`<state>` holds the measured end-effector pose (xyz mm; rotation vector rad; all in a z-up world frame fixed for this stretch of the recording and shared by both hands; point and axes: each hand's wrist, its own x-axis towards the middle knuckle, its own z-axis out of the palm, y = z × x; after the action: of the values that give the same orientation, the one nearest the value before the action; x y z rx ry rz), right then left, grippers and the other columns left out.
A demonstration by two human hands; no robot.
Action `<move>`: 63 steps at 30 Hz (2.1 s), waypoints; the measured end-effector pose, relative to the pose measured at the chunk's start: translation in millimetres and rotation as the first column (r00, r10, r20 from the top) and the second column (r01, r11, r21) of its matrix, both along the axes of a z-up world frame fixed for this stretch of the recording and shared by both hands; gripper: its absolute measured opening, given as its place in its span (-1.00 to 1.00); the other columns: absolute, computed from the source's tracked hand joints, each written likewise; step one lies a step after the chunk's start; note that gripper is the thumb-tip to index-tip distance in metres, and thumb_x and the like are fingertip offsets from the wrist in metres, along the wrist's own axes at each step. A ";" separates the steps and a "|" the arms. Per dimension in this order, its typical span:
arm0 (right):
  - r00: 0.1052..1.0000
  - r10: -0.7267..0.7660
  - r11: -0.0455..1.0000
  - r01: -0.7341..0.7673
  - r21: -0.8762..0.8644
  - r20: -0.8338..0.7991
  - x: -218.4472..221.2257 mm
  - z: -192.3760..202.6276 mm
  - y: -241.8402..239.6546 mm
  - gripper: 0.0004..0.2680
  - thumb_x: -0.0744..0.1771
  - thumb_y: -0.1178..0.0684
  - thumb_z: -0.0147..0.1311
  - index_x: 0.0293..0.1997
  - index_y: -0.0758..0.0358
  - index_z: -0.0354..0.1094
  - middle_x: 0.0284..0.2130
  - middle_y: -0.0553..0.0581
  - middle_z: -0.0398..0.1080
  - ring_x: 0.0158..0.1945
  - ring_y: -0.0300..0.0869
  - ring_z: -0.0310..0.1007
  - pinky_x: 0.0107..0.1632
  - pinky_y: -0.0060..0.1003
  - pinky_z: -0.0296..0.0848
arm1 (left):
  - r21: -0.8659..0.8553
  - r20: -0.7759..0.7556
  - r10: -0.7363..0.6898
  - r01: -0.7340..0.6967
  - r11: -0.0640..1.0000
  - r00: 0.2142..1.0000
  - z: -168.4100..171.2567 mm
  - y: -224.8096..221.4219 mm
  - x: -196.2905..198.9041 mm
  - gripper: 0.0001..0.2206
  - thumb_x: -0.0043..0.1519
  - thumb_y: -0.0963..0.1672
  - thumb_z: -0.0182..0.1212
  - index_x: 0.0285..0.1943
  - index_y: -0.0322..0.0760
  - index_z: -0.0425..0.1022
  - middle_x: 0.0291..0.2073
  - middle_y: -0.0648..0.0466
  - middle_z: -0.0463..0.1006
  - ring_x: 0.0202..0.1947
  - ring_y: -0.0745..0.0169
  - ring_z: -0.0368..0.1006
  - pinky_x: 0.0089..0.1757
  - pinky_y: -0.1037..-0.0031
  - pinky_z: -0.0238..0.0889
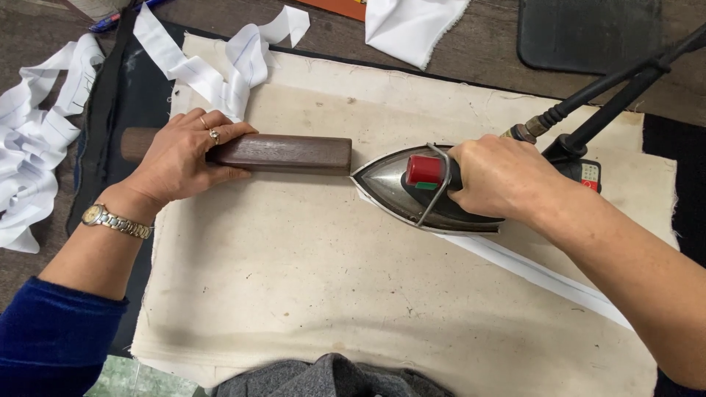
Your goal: Folding and ironing thin white fabric strips on a pressing table, using a wooden block to set the creases.
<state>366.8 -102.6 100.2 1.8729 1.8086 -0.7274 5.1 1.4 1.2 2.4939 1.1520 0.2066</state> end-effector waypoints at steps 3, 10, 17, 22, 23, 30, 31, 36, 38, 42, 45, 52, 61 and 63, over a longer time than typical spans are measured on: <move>1.000 -0.010 1.000 0.010 0.013 -0.008 0.5 1.9 -1.1 -0.91 0.21 0.05 0.15 -0.50 0.19 0.46 -0.73 0.04 0.39 -0.56 -0.10 0.50 -0.28 -0.25 0.49 | 0.006 -0.008 -0.007 0.007 1.000 1.000 -0.2 0.1 0.3 -0.40 -0.17 0.00 0.52 0.13 -0.02 0.55 -0.22 0.18 0.55 -0.14 0.20 0.39 -0.05 0.41 0.20; 1.000 -0.013 1.000 0.014 0.018 -0.020 3.4 2.3 -2.4 -0.91 0.20 0.05 0.16 -0.49 0.20 0.47 -0.73 0.04 0.39 -0.57 -0.10 0.49 -0.29 -0.24 0.49 | -0.001 -0.001 -0.021 0.021 1.000 1.000 1.9 1.9 5.8 -0.39 -0.18 -0.01 0.53 0.14 -0.03 0.54 -0.23 0.17 0.55 -0.13 0.18 0.39 -0.04 0.38 0.20; 1.000 -0.018 1.000 0.018 -0.005 -0.013 6.8 6.5 -5.1 -0.87 0.22 0.02 0.15 -0.56 0.18 0.45 -0.76 0.03 0.37 -0.59 -0.12 0.47 -0.25 -0.28 0.47 | 0.006 -0.012 -0.053 0.053 0.999 0.999 -1.9 5.0 15.3 -0.39 -0.17 0.00 0.52 0.14 -0.02 0.55 -0.23 0.18 0.54 -0.13 0.20 0.39 -0.05 0.40 0.20; 1.000 -0.015 1.000 0.015 -0.025 0.014 14.2 6.3 -8.1 -0.85 0.23 0.02 0.14 -0.58 0.17 0.44 -0.77 0.02 0.36 -0.60 -0.12 0.46 -0.24 -0.28 0.47 | 0.000 -0.008 -0.076 0.076 0.997 0.997 -1.8 4.2 25.6 -0.40 -0.16 -0.02 0.52 0.15 -0.01 0.54 -0.22 0.20 0.54 -0.12 0.21 0.38 -0.03 0.41 0.19; 1.000 -0.008 0.999 0.009 -0.032 0.024 16.2 5.7 -9.4 -0.86 0.23 0.01 0.15 -0.58 0.18 0.45 -0.76 0.02 0.36 -0.59 -0.12 0.46 -0.23 -0.29 0.47 | 0.004 -0.008 -0.084 0.084 0.996 0.996 -2.8 3.5 26.7 -0.40 -0.16 -0.01 0.52 0.15 0.00 0.54 -0.22 0.20 0.53 -0.12 0.22 0.38 -0.03 0.42 0.19; 0.993 -0.002 0.985 0.022 -0.172 0.121 26.3 6.8 -15.1 -0.94 0.22 0.08 -0.04 -0.42 0.05 0.37 -0.57 0.05 0.42 -0.45 -0.06 0.39 -0.27 -0.20 0.37 | 0.082 -0.045 -0.319 0.322 0.943 0.947 -9.5 10.3 34.4 -0.47 0.03 0.04 0.35 0.23 0.01 0.41 -0.18 0.13 0.42 -0.26 0.08 0.31 -0.21 0.29 0.21; 0.993 -0.004 0.984 0.026 -0.174 0.122 29.1 6.2 -16.3 -0.94 0.22 0.08 -0.04 -0.42 0.05 0.37 -0.57 0.05 0.42 -0.45 -0.06 0.39 -0.27 -0.20 0.37 | 0.080 -0.044 -0.322 0.325 0.942 0.946 -8.7 9.7 37.8 -0.47 0.03 0.04 0.35 0.23 0.01 0.41 -0.18 0.13 0.42 -0.26 0.08 0.31 -0.21 0.29 0.21; 0.986 0.026 0.983 0.004 -0.183 0.162 44.8 3.5 -24.0 -0.92 0.23 0.02 -0.05 -0.47 0.06 0.34 -0.59 0.04 0.43 -0.45 -0.06 0.41 -0.30 -0.20 0.37 | 0.080 -0.020 -0.375 0.375 0.924 0.927 -5.7 5.6 56.0 -0.47 0.03 0.03 0.36 0.22 -0.02 0.42 -0.19 0.12 0.44 -0.26 0.07 0.29 -0.15 0.31 0.19; 0.985 0.038 0.982 -0.006 -0.188 0.169 51.4 3.4 -27.7 -0.91 0.24 0.01 -0.05 -0.48 0.05 0.34 -0.60 0.03 0.44 -0.45 -0.07 0.41 -0.30 -0.20 0.36 | 0.072 -0.023 -0.388 0.389 0.919 0.921 -3.8 3.6 64.3 -0.47 0.03 0.03 0.35 0.22 -0.03 0.42 -0.19 0.13 0.43 -0.24 0.07 0.30 -0.16 0.30 0.18; 0.980 0.065 0.980 -0.027 -0.196 0.189 65.8 1.3 -35.2 -0.88 0.25 -0.06 -0.07 -0.48 0.02 0.33 -0.59 -0.01 0.46 -0.42 -0.08 0.42 -0.32 -0.21 0.35 | 0.080 -0.032 -0.419 0.421 0.904 0.907 -4.5 0.2 80.2 -0.49 0.03 0.03 0.34 0.20 -0.02 0.43 -0.22 0.14 0.44 -0.26 0.07 0.30 -0.16 0.30 0.20; 0.975 0.091 0.979 -0.050 -0.196 0.205 78.7 -1.7 -42.9 -0.91 0.23 -0.07 -0.03 -0.46 -0.02 0.33 -0.62 -0.03 0.44 -0.45 -0.09 0.41 -0.33 -0.22 0.33 | 0.084 -0.046 -0.439 0.442 0.893 0.897 -5.9 -3.7 90.3 -0.48 0.02 0.04 0.33 0.20 0.00 0.42 -0.21 0.14 0.44 -0.25 0.07 0.29 -0.17 0.29 0.20; 0.965 0.085 0.974 -0.028 -0.227 0.248 103.9 -8.6 -56.9 -0.89 0.23 -0.09 -0.05 -0.52 -0.01 0.28 -0.65 -0.06 0.40 -0.49 -0.14 0.38 -0.35 -0.26 0.34 | 0.089 -0.025 -0.450 0.450 0.889 0.893 -6.3 -16.3 112.1 -0.50 0.02 0.05 0.34 0.18 0.03 0.43 -0.24 0.17 0.43 -0.26 0.10 0.30 -0.20 0.31 0.18; 0.958 0.107 0.974 -0.048 -0.220 0.267 131.0 -16.0 -76.1 -0.85 0.22 -0.12 0.01 -0.58 -0.03 0.22 -0.73 -0.10 0.31 -0.57 -0.19 0.28 -0.40 -0.32 0.28 | 0.063 -0.030 -0.450 0.451 0.890 0.893 -9.0 -29.8 134.4 -0.45 -0.02 0.05 0.35 0.20 0.04 0.42 -0.22 0.17 0.44 -0.24 0.11 0.31 -0.20 0.32 0.15; 0.956 0.114 0.976 -0.057 -0.209 0.271 135.4 -16.6 -79.2 -0.83 0.24 -0.17 -0.04 -0.55 -0.02 0.25 -0.71 -0.08 0.37 -0.53 -0.14 0.37 -0.37 -0.27 0.32 | 0.055 -0.045 -0.458 0.460 0.886 0.888 -7.6 -32.2 138.6 -0.45 -0.01 0.04 0.34 0.21 0.06 0.39 -0.21 0.17 0.42 -0.22 0.11 0.30 -0.20 0.31 0.15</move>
<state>502.2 -181.8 83.6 1.6616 1.5653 -0.5550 143.7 -30.8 -6.4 2.7481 0.5369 0.0727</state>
